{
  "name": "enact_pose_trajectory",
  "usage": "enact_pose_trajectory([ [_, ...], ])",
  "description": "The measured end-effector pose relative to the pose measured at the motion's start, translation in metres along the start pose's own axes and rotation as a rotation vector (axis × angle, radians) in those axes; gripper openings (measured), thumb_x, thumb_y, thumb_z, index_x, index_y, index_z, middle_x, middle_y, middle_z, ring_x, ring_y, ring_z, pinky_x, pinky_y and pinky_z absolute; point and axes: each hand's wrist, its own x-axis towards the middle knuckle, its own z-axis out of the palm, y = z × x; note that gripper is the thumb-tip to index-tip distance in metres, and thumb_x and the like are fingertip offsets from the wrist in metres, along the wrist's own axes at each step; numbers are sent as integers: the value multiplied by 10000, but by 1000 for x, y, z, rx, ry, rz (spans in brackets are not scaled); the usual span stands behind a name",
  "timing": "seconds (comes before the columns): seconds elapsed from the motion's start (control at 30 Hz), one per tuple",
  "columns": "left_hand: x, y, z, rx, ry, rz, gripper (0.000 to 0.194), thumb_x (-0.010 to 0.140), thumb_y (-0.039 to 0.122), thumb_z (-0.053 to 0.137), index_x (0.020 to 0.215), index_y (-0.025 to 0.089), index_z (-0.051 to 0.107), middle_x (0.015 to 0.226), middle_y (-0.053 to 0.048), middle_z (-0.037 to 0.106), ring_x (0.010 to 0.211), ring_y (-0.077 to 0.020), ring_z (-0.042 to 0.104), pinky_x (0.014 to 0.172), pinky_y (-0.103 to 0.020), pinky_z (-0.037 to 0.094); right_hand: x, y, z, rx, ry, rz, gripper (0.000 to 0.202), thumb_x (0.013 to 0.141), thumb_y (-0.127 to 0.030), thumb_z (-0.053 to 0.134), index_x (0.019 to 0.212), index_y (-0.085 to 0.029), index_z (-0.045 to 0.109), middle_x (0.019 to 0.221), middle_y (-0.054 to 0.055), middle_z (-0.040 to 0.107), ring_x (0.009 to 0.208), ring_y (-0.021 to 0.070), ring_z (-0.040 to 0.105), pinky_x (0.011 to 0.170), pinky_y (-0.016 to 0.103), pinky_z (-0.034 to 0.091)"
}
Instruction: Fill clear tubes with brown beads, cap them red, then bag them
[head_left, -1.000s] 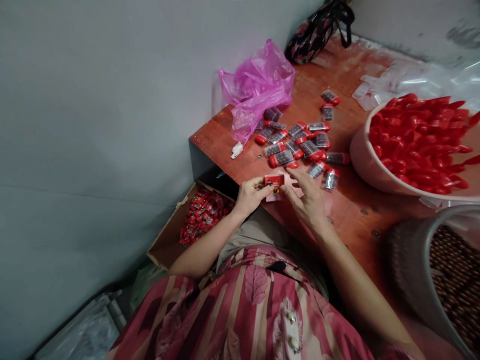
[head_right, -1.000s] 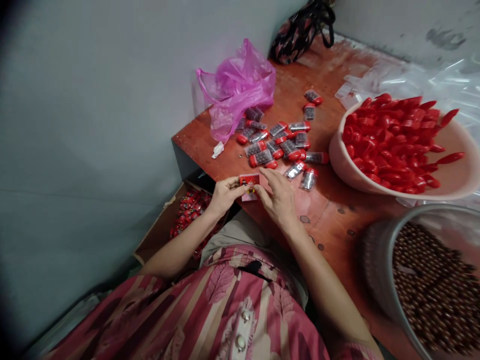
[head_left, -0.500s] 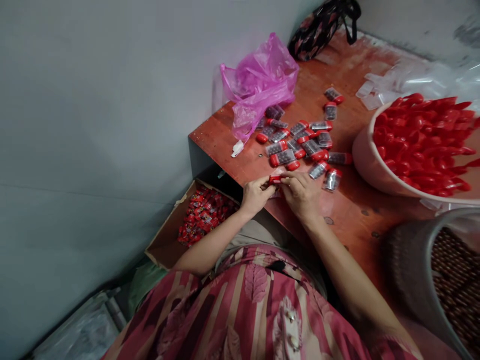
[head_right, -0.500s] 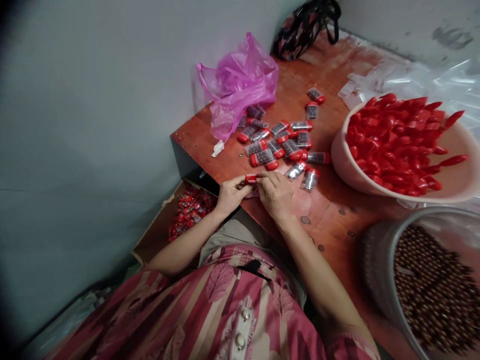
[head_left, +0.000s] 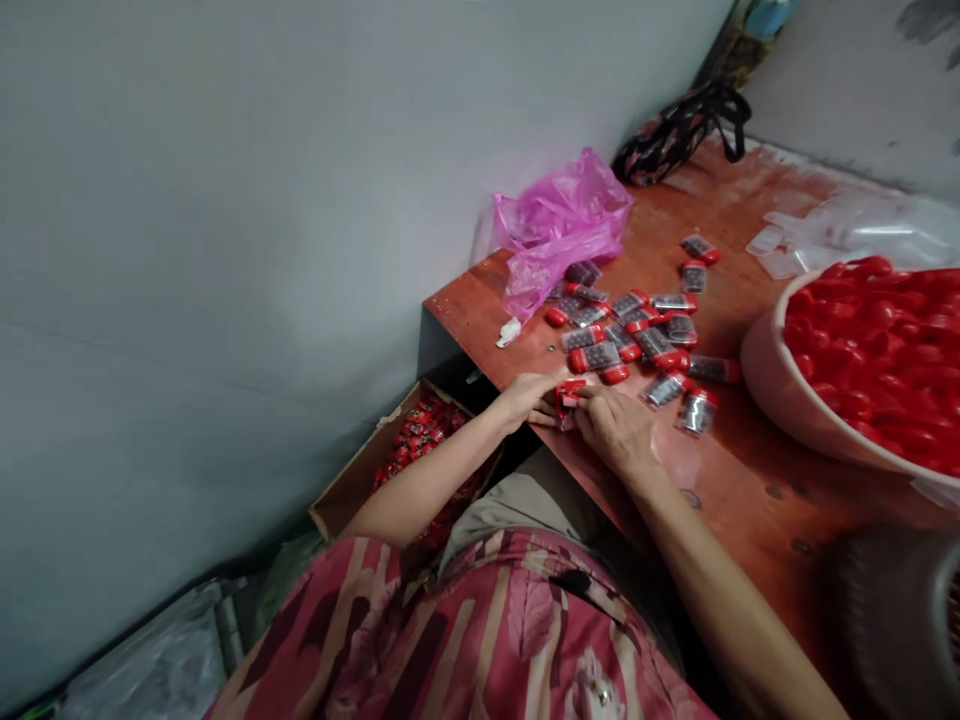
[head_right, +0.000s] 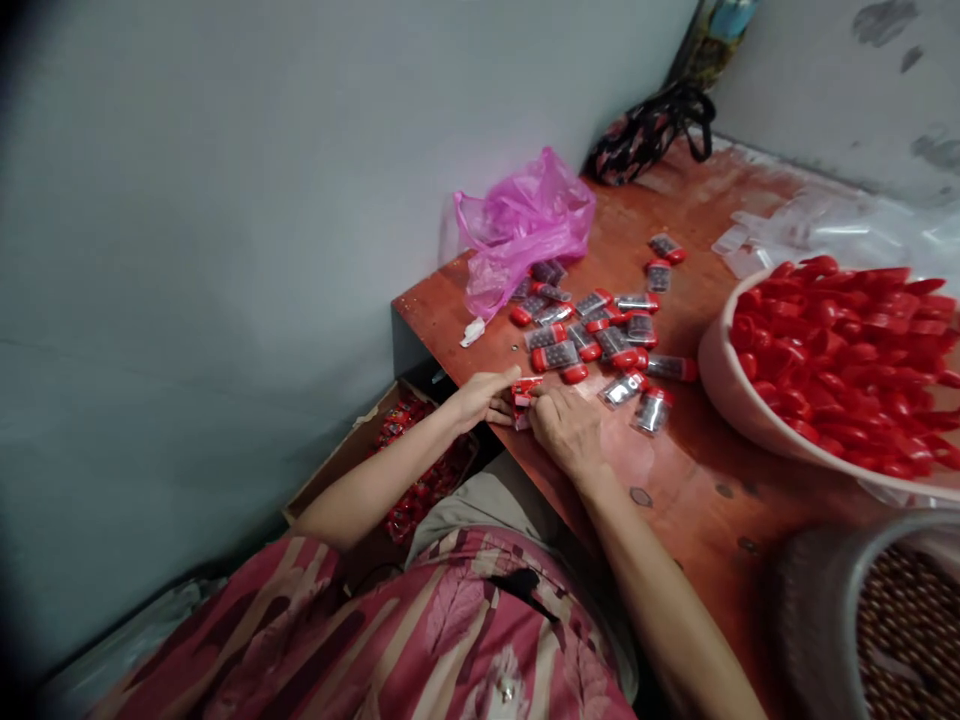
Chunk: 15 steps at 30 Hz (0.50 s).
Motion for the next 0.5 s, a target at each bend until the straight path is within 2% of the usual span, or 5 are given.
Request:
enact_pose_trajectory([
  [0.1, -1, 2, 0, 105, 26, 28, 366, 731, 468, 708, 783, 107, 676, 584, -47, 640, 475, -134, 601, 495, -258, 522, -2, -8, -15, 152, 65, 4, 159, 861, -167, 530, 715, -229, 539, 883, 86, 731, 771, 181, 670, 684, 302, 502],
  [0.17, 0, 9, -12, 169, 129, 100, 338, 765, 441, 678, 781, 103, 675, 581, -48, 643, 463, -135, 598, 480, -257, 516, -5, -14, -27, 291, 181, 179, 109, 837, -189, 571, 736, -228, 556, 878, 77, 723, 767, 183, 671, 675, 307, 507],
  [0.3, 16, 51, -67, 295, 495, 323, 328, 879, 433, 519, 826, 132, 641, 656, -26, 661, 517, -96, 592, 516, -201, 491, -11, -22, -44, 645, 358, 715, 128, 757, -272, 681, 709, -213, 578, 778, 29, 683, 673, 166, 628, 620, 299, 485],
  [0.33, 21, 65, -82, 440, 684, 376, 354, 899, 441, 471, 810, 141, 637, 655, -24, 660, 531, -101, 598, 527, -203, 492, -12, -22, -45, 734, 369, 816, 164, 725, -294, 712, 687, -206, 579, 736, 12, 663, 637, 153, 605, 603, 291, 474],
  [0.5, 35, 113, -124, 680, 811, 393, 257, 834, 360, 556, 728, 148, 657, 780, -107, 692, 902, -273, 661, 714, -316, 506, -17, -22, -51, 970, 393, 1069, 279, 606, -344, 798, 622, -185, 570, 604, -31, 591, 553, 118, 535, 561, 264, 433],
])
